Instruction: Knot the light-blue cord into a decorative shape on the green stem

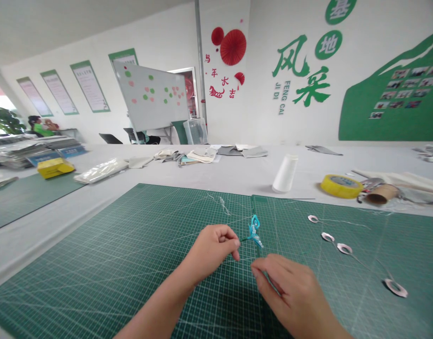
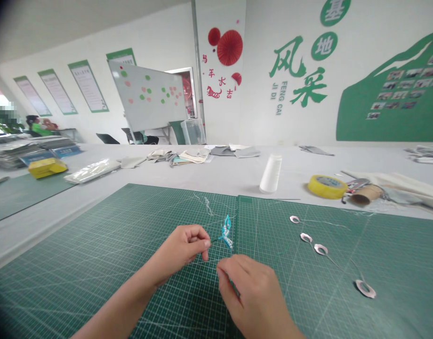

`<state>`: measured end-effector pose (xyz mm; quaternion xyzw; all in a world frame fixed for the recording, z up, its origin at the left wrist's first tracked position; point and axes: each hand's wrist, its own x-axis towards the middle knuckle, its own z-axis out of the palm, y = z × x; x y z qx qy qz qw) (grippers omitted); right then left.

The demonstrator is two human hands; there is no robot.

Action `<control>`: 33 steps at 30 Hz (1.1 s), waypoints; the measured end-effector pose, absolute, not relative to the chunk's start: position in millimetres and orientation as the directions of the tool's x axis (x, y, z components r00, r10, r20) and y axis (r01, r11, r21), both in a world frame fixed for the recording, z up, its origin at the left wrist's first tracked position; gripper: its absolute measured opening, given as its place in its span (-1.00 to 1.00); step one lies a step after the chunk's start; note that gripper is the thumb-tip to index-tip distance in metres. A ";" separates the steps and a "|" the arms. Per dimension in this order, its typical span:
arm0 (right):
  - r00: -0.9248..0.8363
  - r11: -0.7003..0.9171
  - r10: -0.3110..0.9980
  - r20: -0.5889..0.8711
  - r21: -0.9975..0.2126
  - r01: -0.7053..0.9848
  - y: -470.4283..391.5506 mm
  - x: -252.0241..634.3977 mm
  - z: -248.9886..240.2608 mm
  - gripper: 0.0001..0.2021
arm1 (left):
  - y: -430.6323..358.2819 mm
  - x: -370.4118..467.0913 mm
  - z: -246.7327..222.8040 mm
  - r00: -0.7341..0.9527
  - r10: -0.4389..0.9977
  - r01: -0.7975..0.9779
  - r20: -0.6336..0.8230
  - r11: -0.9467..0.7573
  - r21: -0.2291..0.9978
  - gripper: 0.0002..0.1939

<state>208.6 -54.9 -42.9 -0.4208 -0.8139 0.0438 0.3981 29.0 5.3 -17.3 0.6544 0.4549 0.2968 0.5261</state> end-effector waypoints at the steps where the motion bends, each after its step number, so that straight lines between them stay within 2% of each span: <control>1: -0.326 0.633 0.731 0.600 -0.415 0.653 -54.9 208.7 -43.4 -0.78 | 5.1 29.1 -15.3 0.417 0.902 0.247 -0.114 0.008 0.969 -0.87; 6: -0.304 0.583 0.782 0.545 -0.464 0.667 -54.3 208.5 -45.0 -0.78 | 4.1 29.3 -7.9 0.454 0.873 0.146 -0.176 0.122 0.982 -0.84; 15: -0.266 0.493 0.852 0.450 -0.523 0.695 -52.2 208.7 -46.2 -0.78 | 3.7 27.5 -8.0 0.493 0.851 0.074 -0.183 0.168 0.983 -0.85; 22: -0.202 0.371 0.924 0.325 -0.635 0.677 -46.3 210.1 -49.7 -0.73 | 2.3 25.1 -7.9 0.575 0.802 0.022 -0.164 0.185 0.982 -0.89; 28: -0.200 0.265 0.961 0.193 -0.850 0.455 -38.8 214.9 -52.7 -0.73 | -1.5 22.6 -6.6 0.746 0.639 0.050 -0.190 0.230 0.972 -0.92; 33: -0.264 0.177 0.960 0.092 -0.931 0.319 -33.9 220.3 -57.9 -0.74 | -2.9 20.9 -6.9 0.834 0.487 0.153 -0.259 0.247 0.957 -0.96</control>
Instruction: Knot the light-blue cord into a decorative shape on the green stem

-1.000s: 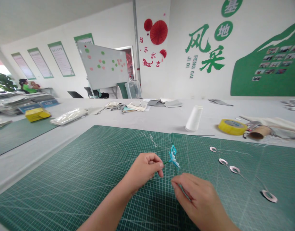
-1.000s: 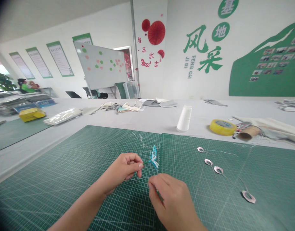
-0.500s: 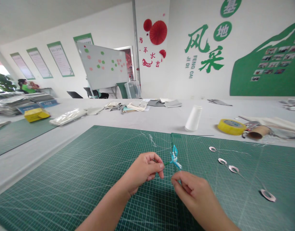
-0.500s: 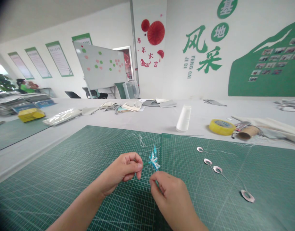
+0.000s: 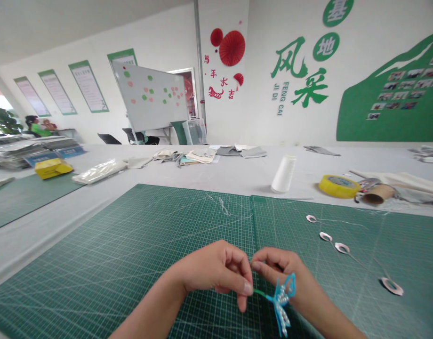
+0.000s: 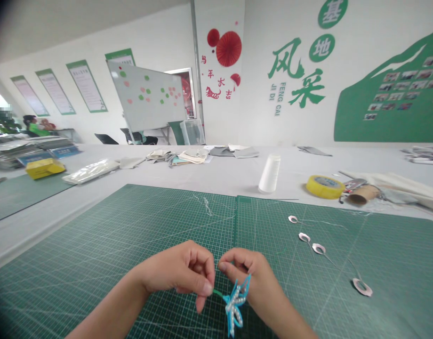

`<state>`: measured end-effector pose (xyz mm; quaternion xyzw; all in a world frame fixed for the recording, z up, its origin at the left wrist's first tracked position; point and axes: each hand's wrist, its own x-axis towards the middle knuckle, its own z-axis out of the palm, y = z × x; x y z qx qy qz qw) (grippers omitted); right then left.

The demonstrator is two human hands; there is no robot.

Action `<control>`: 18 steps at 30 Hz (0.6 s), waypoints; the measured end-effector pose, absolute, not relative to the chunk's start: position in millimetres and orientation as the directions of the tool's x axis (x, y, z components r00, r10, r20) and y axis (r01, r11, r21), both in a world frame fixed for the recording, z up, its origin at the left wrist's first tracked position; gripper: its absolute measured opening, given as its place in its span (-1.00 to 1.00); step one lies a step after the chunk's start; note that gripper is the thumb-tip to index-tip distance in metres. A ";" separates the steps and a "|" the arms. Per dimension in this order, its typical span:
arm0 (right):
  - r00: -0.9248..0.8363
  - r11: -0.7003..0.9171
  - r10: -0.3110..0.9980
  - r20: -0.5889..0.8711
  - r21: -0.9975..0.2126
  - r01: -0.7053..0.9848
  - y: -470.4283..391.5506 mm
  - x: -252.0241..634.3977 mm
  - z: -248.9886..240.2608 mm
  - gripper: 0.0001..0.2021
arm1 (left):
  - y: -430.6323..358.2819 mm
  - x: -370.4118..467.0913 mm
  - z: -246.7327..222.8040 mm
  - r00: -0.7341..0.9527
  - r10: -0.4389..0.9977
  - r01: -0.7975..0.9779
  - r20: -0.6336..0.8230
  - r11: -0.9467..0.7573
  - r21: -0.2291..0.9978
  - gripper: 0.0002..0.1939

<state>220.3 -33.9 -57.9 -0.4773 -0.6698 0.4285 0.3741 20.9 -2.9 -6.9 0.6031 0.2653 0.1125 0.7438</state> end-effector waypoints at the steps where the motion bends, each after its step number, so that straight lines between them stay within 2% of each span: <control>1: -0.279 0.163 0.957 0.079 -0.942 0.294 -33.0 221.4 -58.6 -0.74 | -2.7 20.7 -7.6 0.841 0.466 0.177 -0.275 0.243 0.954 -0.96; 5: -0.345 0.128 0.938 0.034 -0.959 0.254 -30.3 225.2 -57.4 -0.74 | -1.9 21.0 -12.6 0.850 0.421 0.244 -0.317 0.217 0.945 -0.94; 11: -0.404 0.113 0.915 -0.010 -0.953 0.280 -33.0 226.7 -48.1 -0.72 | -4.6 24.8 -20.0 0.832 0.437 0.318 -0.342 0.129 0.939 -0.94; 15: -0.370 0.151 0.929 -0.006 -0.906 0.394 -40.5 222.9 -38.3 -0.75 | -6.5 27.5 -22.7 0.780 0.534 0.361 -0.326 0.043 0.932 -0.97; 18: -0.304 0.284 0.944 0.130 -0.791 0.542 -46.4 219.4 -31.2 -0.78 | -5.5 28.4 -24.3 0.731 0.621 0.372 -0.282 -0.018 0.928 -0.97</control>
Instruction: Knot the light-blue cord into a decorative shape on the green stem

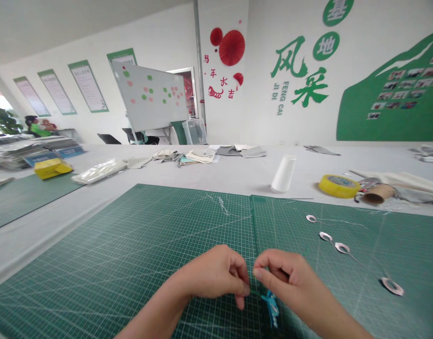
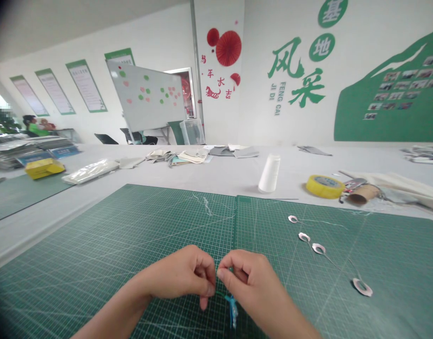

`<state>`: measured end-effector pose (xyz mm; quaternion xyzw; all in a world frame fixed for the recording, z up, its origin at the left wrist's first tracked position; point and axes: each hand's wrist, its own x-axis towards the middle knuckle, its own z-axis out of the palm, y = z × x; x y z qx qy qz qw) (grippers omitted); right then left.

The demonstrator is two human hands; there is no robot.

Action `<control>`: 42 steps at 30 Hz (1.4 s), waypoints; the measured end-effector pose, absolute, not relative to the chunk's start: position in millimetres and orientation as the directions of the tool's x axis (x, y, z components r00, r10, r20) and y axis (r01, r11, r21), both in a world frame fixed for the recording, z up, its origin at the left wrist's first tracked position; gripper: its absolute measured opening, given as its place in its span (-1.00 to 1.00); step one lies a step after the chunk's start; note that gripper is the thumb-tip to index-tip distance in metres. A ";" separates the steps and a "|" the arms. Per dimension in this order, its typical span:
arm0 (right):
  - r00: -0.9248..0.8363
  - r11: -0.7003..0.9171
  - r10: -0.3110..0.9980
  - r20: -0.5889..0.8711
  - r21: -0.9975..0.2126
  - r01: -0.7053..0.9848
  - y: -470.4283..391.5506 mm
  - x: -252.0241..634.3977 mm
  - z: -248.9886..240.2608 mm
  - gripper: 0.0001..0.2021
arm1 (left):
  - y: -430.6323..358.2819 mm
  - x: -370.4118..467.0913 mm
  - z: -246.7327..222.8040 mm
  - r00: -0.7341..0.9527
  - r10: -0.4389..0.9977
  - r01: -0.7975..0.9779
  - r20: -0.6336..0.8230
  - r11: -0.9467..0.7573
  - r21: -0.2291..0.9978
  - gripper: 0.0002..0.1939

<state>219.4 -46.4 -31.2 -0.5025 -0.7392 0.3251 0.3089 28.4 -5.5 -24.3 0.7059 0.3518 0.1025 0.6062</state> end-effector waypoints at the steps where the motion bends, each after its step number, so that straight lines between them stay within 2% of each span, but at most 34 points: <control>1: -0.298 0.343 0.933 0.200 -0.740 0.578 -48.1 218.6 -29.8 -0.78 | -4.8 28.5 -24.9 0.717 0.641 0.372 -0.273 -0.022 0.928 -0.95; 6: -0.333 0.574 0.812 0.480 -0.550 0.606 -53.4 217.6 -32.0 -0.80 | -1.0 28.1 -26.6 0.595 0.770 0.412 -0.229 -0.048 0.910 -0.92; 11: -0.352 0.647 0.740 0.573 -0.464 0.605 -54.0 214.2 -38.0 -0.81 | 1.9 27.9 -23.0 0.516 0.839 0.372 -0.175 -0.036 0.927 -0.94; 19: -0.346 0.608 0.778 0.524 -0.489 0.626 -54.5 214.0 -40.2 -0.78 | 6.2 24.1 -15.0 0.583 0.789 0.051 -0.196 0.205 0.977 -0.89; 28: -0.260 0.475 0.871 0.417 -0.584 0.658 -51.3 216.3 -42.9 -0.77 | 3.9 21.4 -11.5 0.639 0.729 -0.066 -0.245 0.369 0.927 -0.86; 42: -0.204 0.436 0.885 0.418 -0.593 0.677 -50.4 214.2 -39.3 -0.77 | 4.2 21.6 -10.2 0.596 0.776 0.003 -0.205 0.253 0.967 -0.88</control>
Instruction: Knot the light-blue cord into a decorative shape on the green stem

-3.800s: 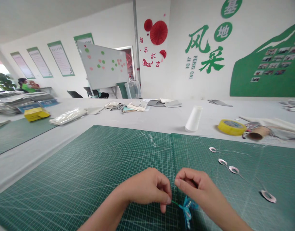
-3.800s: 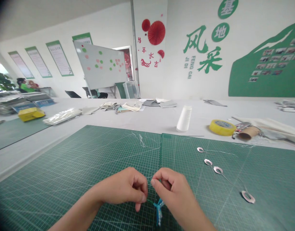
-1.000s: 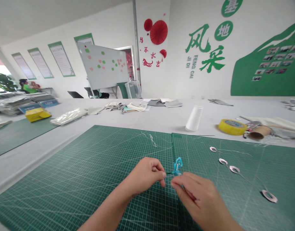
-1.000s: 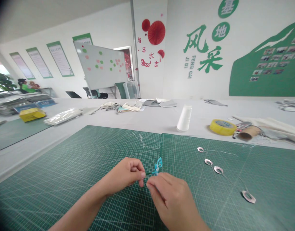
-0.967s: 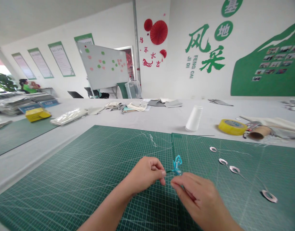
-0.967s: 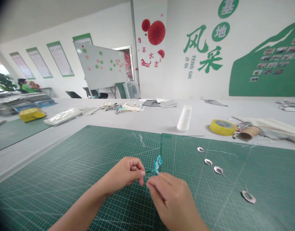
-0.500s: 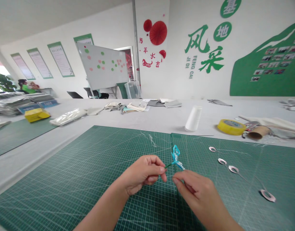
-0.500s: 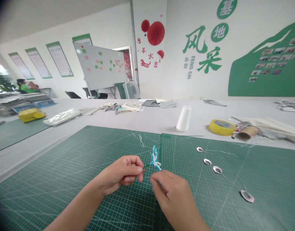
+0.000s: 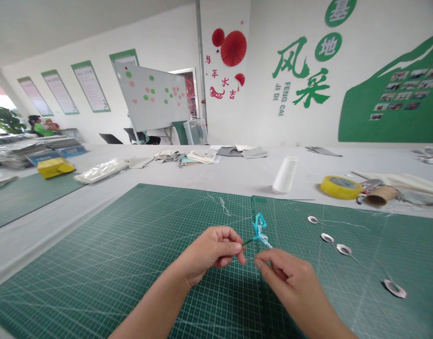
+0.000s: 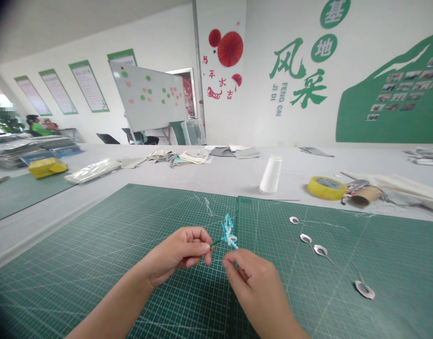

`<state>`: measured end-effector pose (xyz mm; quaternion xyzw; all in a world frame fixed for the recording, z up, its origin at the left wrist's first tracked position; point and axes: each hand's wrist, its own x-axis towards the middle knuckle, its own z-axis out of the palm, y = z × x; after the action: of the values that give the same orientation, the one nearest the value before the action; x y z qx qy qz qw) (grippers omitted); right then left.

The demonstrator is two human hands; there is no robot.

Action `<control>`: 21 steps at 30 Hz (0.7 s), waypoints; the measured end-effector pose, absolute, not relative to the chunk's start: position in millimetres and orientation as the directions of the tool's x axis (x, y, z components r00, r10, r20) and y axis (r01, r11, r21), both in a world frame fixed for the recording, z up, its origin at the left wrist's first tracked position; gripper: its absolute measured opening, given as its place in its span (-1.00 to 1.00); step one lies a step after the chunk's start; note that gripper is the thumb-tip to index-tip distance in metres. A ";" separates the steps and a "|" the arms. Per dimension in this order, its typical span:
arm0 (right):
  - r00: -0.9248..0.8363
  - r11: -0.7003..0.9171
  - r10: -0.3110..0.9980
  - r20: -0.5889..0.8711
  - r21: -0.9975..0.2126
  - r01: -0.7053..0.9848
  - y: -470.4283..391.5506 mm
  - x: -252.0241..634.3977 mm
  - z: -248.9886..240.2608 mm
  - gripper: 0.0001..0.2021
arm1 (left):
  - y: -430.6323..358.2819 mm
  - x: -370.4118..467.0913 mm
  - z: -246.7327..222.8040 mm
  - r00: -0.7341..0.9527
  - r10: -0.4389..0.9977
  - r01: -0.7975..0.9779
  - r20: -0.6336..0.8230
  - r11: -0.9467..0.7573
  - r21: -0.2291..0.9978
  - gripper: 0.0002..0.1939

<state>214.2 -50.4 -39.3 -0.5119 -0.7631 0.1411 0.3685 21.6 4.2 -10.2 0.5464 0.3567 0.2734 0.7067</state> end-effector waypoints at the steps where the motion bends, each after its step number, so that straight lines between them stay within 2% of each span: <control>1: -0.201 0.433 0.887 0.416 -0.600 0.673 -50.3 213.9 -38.8 -0.77 | 4.2 21.4 -10.2 0.591 0.780 0.005 -0.207 0.253 0.968 -0.88; 6: -0.167 0.402 0.905 0.391 -0.659 0.636 -49.5 212.8 -37.1 -0.73 | 4.8 22.0 -9.3 0.583 0.790 -0.007 -0.188 0.236 0.972 -0.88; 13: -0.105 0.276 0.959 0.264 -0.777 0.566 -46.7 214.0 -44.1 -0.69 | 4.5 22.1 -7.8 0.604 0.774 -0.007 -0.189 0.242 0.970 -0.87; 17: -0.123 0.263 0.965 0.233 -0.820 0.508 -43.4 214.5 -47.7 -0.68 | 3.5 22.1 -6.6 0.665 0.721 0.018 -0.193 0.242 0.970 -0.88; 21: -0.153 0.236 0.970 0.190 -0.894 0.381 -39.0 215.3 -51.3 -0.73 | 1.1 21.4 -6.7 0.757 0.616 0.093 -0.220 0.231 0.968 -0.90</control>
<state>215.3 -39.0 -51.3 -0.5041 -0.6698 0.3578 0.4114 21.4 1.1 -6.7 0.5932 0.2986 0.1800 0.7256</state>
